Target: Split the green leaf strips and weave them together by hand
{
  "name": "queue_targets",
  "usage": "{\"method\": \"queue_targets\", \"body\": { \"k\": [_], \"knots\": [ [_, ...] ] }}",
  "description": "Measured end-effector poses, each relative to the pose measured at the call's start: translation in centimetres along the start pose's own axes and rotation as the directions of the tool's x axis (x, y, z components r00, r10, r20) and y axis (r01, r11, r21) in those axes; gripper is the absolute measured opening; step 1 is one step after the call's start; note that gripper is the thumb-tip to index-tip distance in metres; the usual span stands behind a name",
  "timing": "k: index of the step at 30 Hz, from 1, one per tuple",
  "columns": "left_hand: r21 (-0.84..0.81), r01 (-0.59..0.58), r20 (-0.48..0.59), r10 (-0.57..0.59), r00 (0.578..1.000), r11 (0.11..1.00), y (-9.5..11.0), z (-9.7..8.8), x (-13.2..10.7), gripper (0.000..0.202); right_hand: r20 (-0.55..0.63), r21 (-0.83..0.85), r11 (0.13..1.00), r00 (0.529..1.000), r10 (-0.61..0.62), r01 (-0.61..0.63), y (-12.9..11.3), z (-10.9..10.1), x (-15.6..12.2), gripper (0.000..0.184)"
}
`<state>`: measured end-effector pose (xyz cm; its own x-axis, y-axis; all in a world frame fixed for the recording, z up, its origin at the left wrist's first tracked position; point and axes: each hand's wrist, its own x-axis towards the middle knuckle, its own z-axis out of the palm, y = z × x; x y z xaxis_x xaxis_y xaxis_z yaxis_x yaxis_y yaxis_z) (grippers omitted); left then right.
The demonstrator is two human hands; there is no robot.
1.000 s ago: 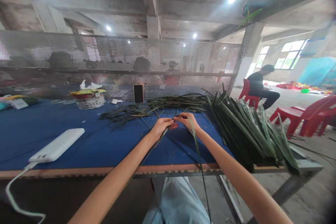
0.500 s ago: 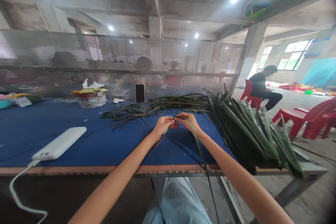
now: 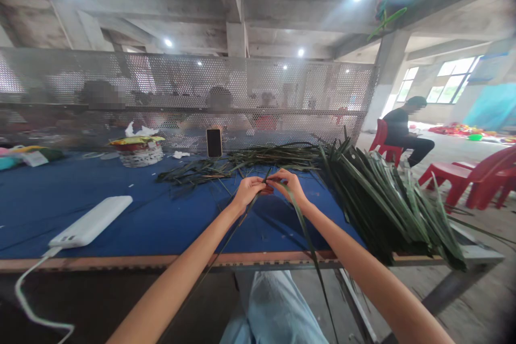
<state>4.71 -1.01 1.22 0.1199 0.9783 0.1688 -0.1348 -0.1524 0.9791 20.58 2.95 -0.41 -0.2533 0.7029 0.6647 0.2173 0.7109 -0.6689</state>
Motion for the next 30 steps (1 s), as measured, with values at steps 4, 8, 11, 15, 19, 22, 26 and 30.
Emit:
{"method": "queue_targets", "body": {
  "k": [4,8,11,15,19,22,26,30],
  "knots": [
    [-0.028,0.009,-0.013,-0.01,1.0,1.0,-0.06,-0.08,0.08,0.014,0.036,-0.014,1.0,0.999,-0.02,0.02,-0.48,-0.27,-0.14,0.019],
    [-0.044,0.012,-0.02,-0.013,1.0,0.999,-0.15,-0.03,0.12,0.015,0.026,-0.043,0.998,0.999,-0.035,0.036,-0.42,-0.22,-0.14,0.017],
    [-0.051,0.013,-0.023,-0.014,1.0,0.999,-0.22,-0.05,0.11,0.016,0.029,-0.078,0.994,0.997,-0.075,0.077,-0.33,-0.16,-0.14,0.014],
    [-0.03,0.017,-0.026,-0.017,1.0,0.999,-0.28,-0.2,0.13,0.017,0.063,-0.14,0.982,0.991,-0.116,0.124,-0.4,-0.12,-0.19,0.013],
    [-0.031,0.033,-0.031,-0.034,0.999,0.999,-0.09,-0.17,0.1,0.016,0.082,-0.223,0.964,0.988,-0.129,0.144,-0.62,-0.1,-0.34,0.016],
    [-0.029,0.047,-0.029,-0.048,0.998,0.998,0.12,-0.04,0.05,0.016,0.08,-0.252,0.957,0.989,-0.127,0.144,-0.71,-0.09,-0.45,0.017],
    [-0.026,0.048,-0.018,-0.048,0.999,0.999,0.07,-0.08,0.12,0.017,0.072,-0.255,0.956,0.989,-0.131,0.145,-0.68,-0.2,-0.47,0.017],
    [-0.008,0.039,-0.009,-0.039,0.999,0.999,-0.26,-0.35,0.27,0.022,0.099,-0.249,0.957,0.987,-0.129,0.15,-0.64,-0.48,-0.4,0.017]
  ]
}}
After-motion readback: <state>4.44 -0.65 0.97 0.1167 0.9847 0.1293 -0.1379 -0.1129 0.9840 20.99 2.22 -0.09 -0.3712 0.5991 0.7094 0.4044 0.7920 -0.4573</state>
